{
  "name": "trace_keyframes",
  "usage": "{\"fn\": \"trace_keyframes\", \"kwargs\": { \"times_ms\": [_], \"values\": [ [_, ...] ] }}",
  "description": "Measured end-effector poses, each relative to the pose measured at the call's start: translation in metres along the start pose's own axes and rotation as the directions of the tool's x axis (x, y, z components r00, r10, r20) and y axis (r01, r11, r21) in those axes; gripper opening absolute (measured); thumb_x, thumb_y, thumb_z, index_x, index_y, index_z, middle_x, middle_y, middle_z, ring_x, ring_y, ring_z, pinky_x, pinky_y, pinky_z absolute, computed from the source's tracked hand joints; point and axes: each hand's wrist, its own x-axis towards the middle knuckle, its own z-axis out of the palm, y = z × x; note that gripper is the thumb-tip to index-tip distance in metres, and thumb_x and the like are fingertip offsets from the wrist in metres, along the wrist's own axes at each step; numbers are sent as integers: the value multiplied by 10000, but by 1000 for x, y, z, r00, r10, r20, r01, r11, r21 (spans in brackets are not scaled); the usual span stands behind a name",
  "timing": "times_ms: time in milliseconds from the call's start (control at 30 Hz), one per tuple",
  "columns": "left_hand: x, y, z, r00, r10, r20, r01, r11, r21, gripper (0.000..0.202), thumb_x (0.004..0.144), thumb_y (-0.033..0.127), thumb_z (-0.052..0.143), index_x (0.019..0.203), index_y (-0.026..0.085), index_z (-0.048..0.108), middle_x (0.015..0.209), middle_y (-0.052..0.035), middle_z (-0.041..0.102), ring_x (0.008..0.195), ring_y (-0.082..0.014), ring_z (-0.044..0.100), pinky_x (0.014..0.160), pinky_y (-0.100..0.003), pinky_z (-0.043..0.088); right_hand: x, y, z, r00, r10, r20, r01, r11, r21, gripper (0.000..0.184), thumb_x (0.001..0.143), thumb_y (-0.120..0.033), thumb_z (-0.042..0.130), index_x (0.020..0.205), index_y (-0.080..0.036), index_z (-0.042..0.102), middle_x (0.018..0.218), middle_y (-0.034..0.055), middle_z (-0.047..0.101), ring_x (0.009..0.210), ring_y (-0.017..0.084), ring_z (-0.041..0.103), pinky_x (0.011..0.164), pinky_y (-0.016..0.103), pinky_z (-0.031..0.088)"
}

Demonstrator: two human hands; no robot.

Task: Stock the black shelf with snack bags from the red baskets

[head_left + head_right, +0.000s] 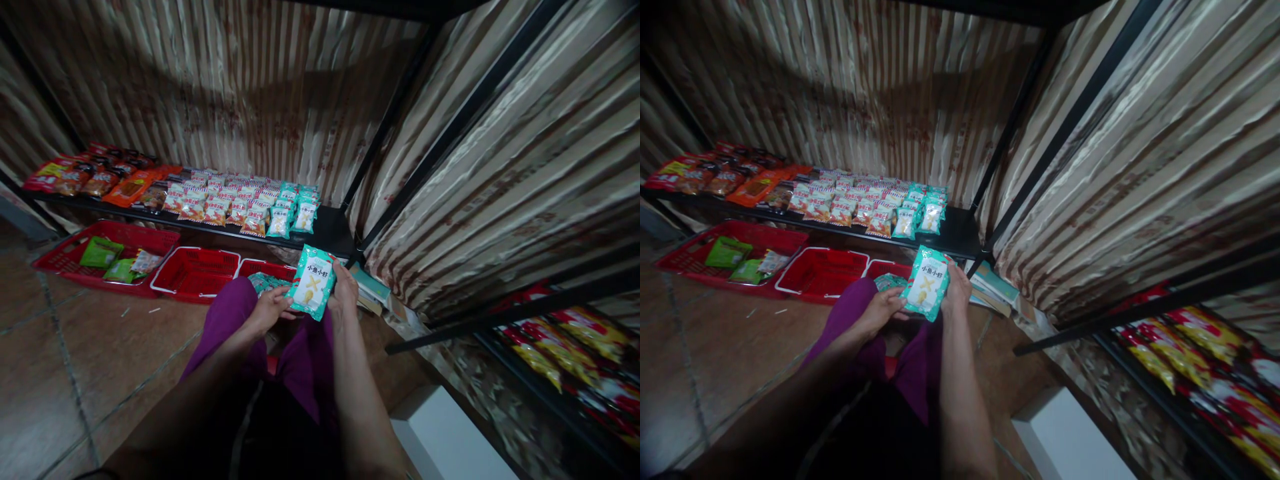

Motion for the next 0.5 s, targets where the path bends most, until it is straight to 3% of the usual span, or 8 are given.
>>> {"fn": "trace_keyframes", "kwargs": {
  "times_ms": [133,267,400,500],
  "values": [
    [4,6,-4,999,-9,-34,9,1000,3,381,672,229,754,1003,112,606,789,-51,680,649,-160,669,570,-269,560,-7,-7,3,993,39,109,-35,999,-39,408,564,-433,806,847,-173,667,684,-1,723,600,153,658,591,275,543],
    [9,14,-2,995,32,-99,-35,999,-25,375,677,241,736,1007,120,603,807,-52,693,647,-151,660,574,-259,550,-23,-6,-2,950,149,273,-102,978,-180,457,598,-480,775,955,-214,673,827,8,737,674,142,668,570,226,527],
    [11,19,2,991,49,-123,-56,997,-51,379,657,285,750,980,134,620,839,-62,701,674,-152,657,627,-275,546,-36,12,-13,913,244,325,-163,953,-257,412,558,-375,822,914,-222,683,898,9,730,731,146,668,624,246,554],
    [12,26,2,990,76,-118,-81,996,-38,364,637,345,762,913,133,657,865,-70,700,763,-161,652,712,-278,523,-39,25,-19,925,217,311,-146,961,-236,386,580,-352,813,920,-228,680,907,-2,724,739,132,662,656,248,560]
  ]
}}
